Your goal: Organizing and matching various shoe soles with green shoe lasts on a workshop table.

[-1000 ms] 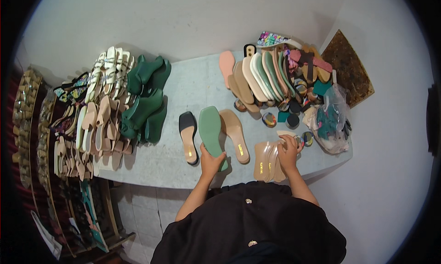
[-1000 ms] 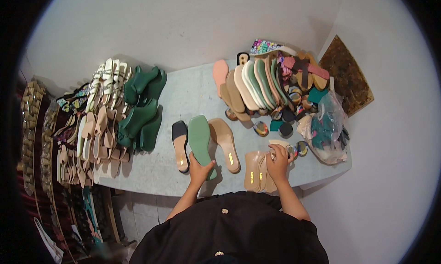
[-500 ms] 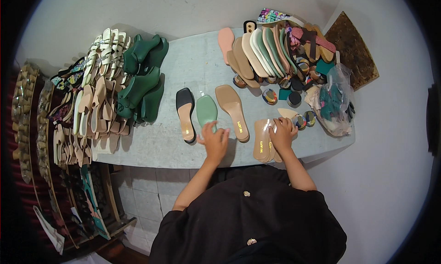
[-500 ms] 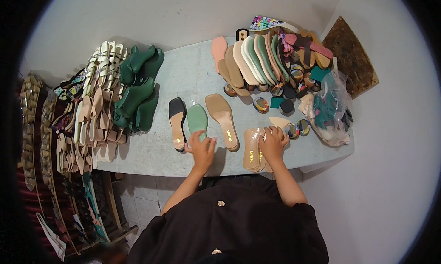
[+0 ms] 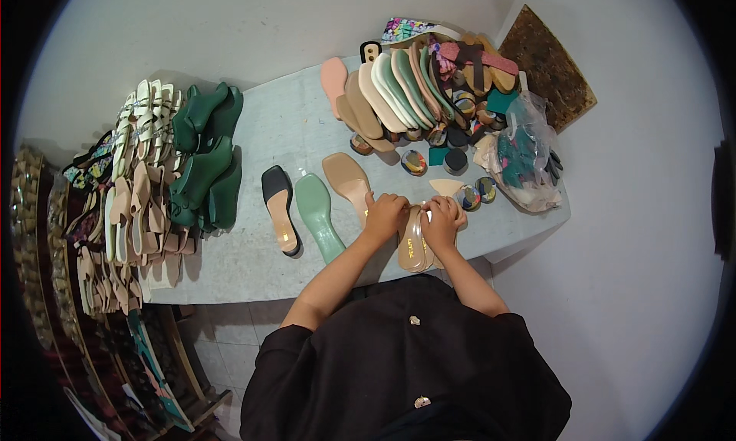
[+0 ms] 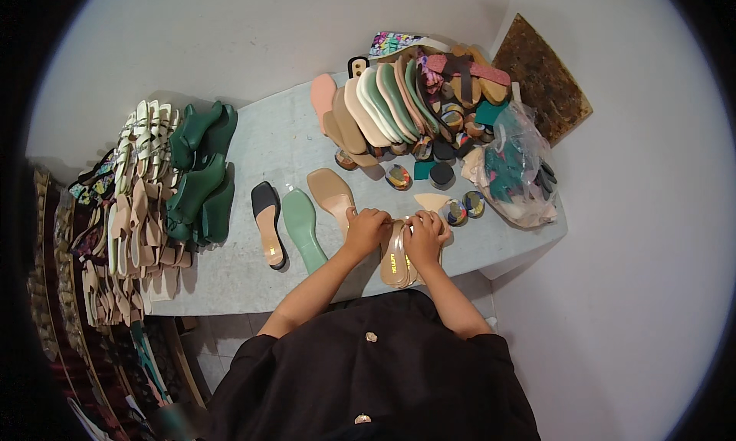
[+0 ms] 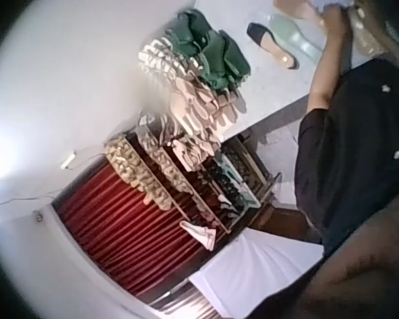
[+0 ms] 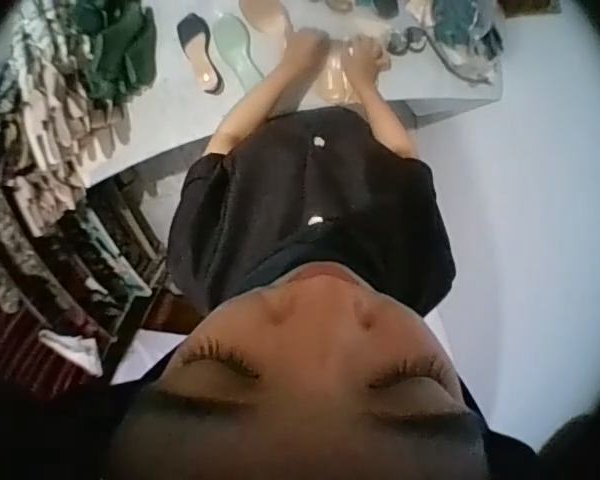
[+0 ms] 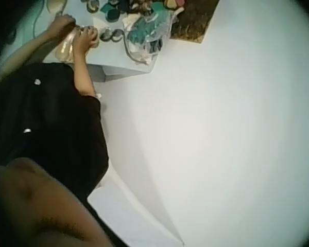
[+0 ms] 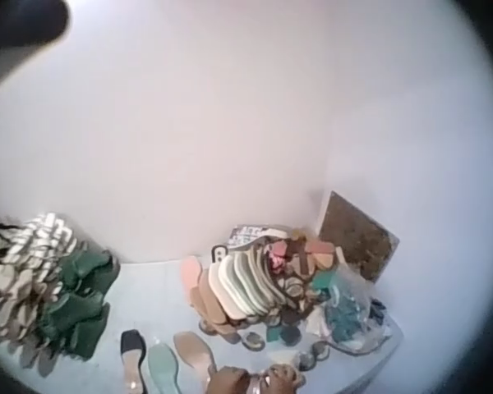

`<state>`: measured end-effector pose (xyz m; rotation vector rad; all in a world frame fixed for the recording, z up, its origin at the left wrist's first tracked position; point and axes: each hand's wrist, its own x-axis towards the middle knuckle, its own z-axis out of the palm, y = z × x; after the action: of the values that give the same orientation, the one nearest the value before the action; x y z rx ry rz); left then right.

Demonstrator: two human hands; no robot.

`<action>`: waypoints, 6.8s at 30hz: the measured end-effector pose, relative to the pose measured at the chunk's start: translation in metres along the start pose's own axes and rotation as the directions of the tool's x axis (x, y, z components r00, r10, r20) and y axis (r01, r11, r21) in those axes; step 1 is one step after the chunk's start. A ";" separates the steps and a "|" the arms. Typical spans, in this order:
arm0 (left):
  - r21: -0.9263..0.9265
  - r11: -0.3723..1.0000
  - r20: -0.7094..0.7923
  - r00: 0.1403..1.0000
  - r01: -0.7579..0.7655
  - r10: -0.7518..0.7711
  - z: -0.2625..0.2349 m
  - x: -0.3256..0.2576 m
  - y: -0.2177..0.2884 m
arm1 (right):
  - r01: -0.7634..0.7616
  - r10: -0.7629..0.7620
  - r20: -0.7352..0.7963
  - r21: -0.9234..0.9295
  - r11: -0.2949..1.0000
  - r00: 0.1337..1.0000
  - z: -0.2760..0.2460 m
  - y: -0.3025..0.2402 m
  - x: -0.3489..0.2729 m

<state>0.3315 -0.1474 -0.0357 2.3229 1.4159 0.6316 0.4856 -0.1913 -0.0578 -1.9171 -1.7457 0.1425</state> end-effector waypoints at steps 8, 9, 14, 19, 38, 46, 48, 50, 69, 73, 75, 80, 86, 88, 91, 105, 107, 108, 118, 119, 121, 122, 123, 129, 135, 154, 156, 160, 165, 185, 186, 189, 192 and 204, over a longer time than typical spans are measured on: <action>-0.386 0.921 -0.134 0.991 -0.055 0.003 -0.082 -0.049 -0.009 | -0.012 0.012 -0.009 -0.015 1.000 1.000 0.008 0.000 -0.001; -0.501 0.864 -0.181 0.982 -0.052 -0.046 -0.097 -0.057 -0.013 | -0.032 0.032 0.001 -0.019 0.999 1.000 0.007 -0.001 0.000; -0.668 0.742 -0.297 0.890 0.065 -0.346 -0.173 -0.109 -0.040 | -0.040 0.043 0.042 -0.072 0.997 0.998 0.005 -0.001 0.004; -0.704 0.710 -0.430 0.807 -0.019 -0.405 -0.220 -0.141 -0.051 | -0.129 0.121 0.239 0.018 0.992 0.963 -0.012 -0.001 0.018; -0.415 0.853 -0.134 0.906 0.316 -0.401 -0.166 -0.077 -0.117 | 0.087 -0.286 0.592 0.342 0.936 0.753 0.023 -0.158 -0.005; -0.158 0.932 -0.215 0.910 0.327 -0.355 -0.130 -0.079 -0.125 | 0.148 -0.252 0.570 0.222 0.964 0.782 0.035 -0.151 -0.017; -0.137 0.933 -0.210 0.911 0.332 -0.355 -0.124 -0.078 -0.128 | 0.157 -0.258 0.568 0.221 0.963 0.782 0.038 -0.148 -0.017; -0.124 0.937 -0.202 0.916 0.326 -0.346 -0.119 -0.079 -0.131 | 0.136 -0.226 0.589 0.193 0.972 0.776 0.039 -0.148 -0.018; -0.082 0.955 -0.233 0.926 0.286 -0.298 -0.101 -0.085 -0.147 | 0.183 -0.242 0.590 0.159 0.970 0.770 0.042 -0.160 -0.019; -0.067 0.961 -0.284 0.918 0.270 -0.278 -0.098 -0.085 -0.148 | 0.177 -0.230 0.579 0.148 0.973 0.782 0.041 -0.163 -0.018; -0.066 0.963 -0.295 0.917 0.260 -0.267 -0.098 -0.086 -0.148 | 0.180 -0.226 0.577 0.137 0.974 0.785 0.039 -0.167 -0.018; 0.053 0.952 -0.291 0.917 0.301 -0.274 -0.105 -0.087 -0.135 | 0.254 -0.210 0.573 0.004 0.967 0.792 0.028 -0.178 -0.012; 0.092 0.996 -0.114 0.993 -0.006 0.016 -0.091 -0.100 -0.118 | 0.312 -0.272 0.473 -0.007 0.950 0.838 0.031 -0.175 -0.018; 0.122 0.992 0.064 0.998 -0.021 0.014 -0.082 -0.107 -0.122 | 0.309 -0.260 0.495 -0.016 0.951 0.829 0.032 -0.170 -0.019; 0.120 0.992 0.066 0.998 -0.026 0.018 -0.077 -0.109 -0.128 | 0.316 -0.249 0.487 -0.059 0.947 0.837 0.035 -0.165 -0.023; 0.126 0.992 -0.011 0.999 0.032 -0.031 -0.076 -0.110 -0.122 | 0.345 -0.188 0.670 -0.108 0.933 0.718 0.008 -0.177 -0.016; 0.137 0.990 0.014 0.999 0.036 -0.038 -0.078 -0.110 -0.123 | 0.340 -0.184 0.723 -0.074 0.938 0.666 0.006 -0.181 -0.016; 0.099 0.992 0.040 0.996 0.075 -0.079 -0.077 -0.111 -0.123 | 0.348 -0.195 0.719 -0.068 0.935 0.667 0.010 -0.185 -0.017; -0.043 0.859 -0.294 0.815 0.511 -0.499 -0.146 -0.120 -0.162 | 0.191 0.019 0.753 -0.191 0.963 0.657 0.025 -0.214 -0.002; -0.038 0.858 -0.306 0.812 0.512 -0.497 -0.148 -0.125 -0.171 | 0.199 0.007 0.750 -0.184 0.963 0.662 0.028 -0.212 -0.003; -0.205 0.796 -0.329 0.726 0.569 -0.604 -0.147 -0.137 -0.186 | 0.055 0.021 0.803 -0.067 0.996 0.596 0.037 -0.208 -0.006; -0.256 0.809 -0.375 0.716 0.529 -0.588 -0.145 -0.144 -0.193 | 0.065 0.008 0.799 -0.058 0.996 0.601 0.046 -0.201 -0.006; -0.253 0.810 -0.388 0.712 0.529 -0.585 -0.140 -0.149 -0.199 | -0.127 -0.017 0.824 0.108 0.986 0.566 0.056 -0.193 -0.006; -0.309 0.710 -0.253 0.664 0.633 -0.703 -0.126 -0.162 -0.190 | -0.665 -0.073 0.804 0.536 0.520 0.590 0.055 -0.218 0.015; -0.441 0.641 -0.278 0.584 0.628 -0.763 -0.101 -0.161 -0.184 | -0.417 -0.107 0.556 0.724 0.549 0.825 0.140 -0.240 -0.006; -0.446 0.693 -0.005 0.772 0.567 -0.635 -0.126 -0.165 -0.192 | -0.248 -0.011 0.740 0.239 0.939 0.672 0.110 -0.279 -0.030; -0.396 0.720 -0.005 0.783 0.570 -0.622 -0.130 -0.162 -0.186 | -0.154 0.013 0.546 0.212 0.965 0.838 0.122 -0.274 -0.039; -0.180 0.790 -0.107 0.787 0.586 -0.608 -0.132 -0.160 -0.182 | -0.146 0.029 0.608 0.144 0.979 0.793 0.111 -0.270 -0.032; -0.146 0.837 -0.218 0.808 0.528 -0.548 -0.151 -0.139 -0.164 | -0.153 0.044 0.434 0.220 0.964 0.900 0.078 -0.221 0.005; -0.050 0.920 0.234 0.891 -0.388 0.388 -0.047 -0.036 -0.068 | -0.150 0.150 0.016 0.051 0.987 0.989 0.018 -0.116 0.108; -0.032 0.927 0.310 0.878 -0.373 0.364 -0.043 -0.036 -0.070 | -0.121 0.120 0.017 0.035 0.992 0.993 0.019 -0.120 0.115; -0.016 0.932 0.351 0.871 -0.361 0.343 -0.035 -0.042 -0.077 | -0.067 0.067 0.023 0.009 0.998 0.998 0.022 -0.125 0.135; -0.046 0.946 0.344 0.884 -0.322 0.318 -0.042 -0.046 -0.085 | -0.059 0.060 0.079 -0.018 0.998 0.995 0.027 -0.126 0.148; -0.043 0.992 0.248 0.961 -0.118 0.125 -0.085 -0.045 -0.117 | 0.118 -0.119 0.002 -0.150 0.982 0.993 0.047 -0.110 0.142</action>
<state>0.1814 -0.1310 -0.0323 2.3831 1.1511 0.3699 0.3897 -0.0402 -0.0090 -1.9072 -1.9083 -0.0396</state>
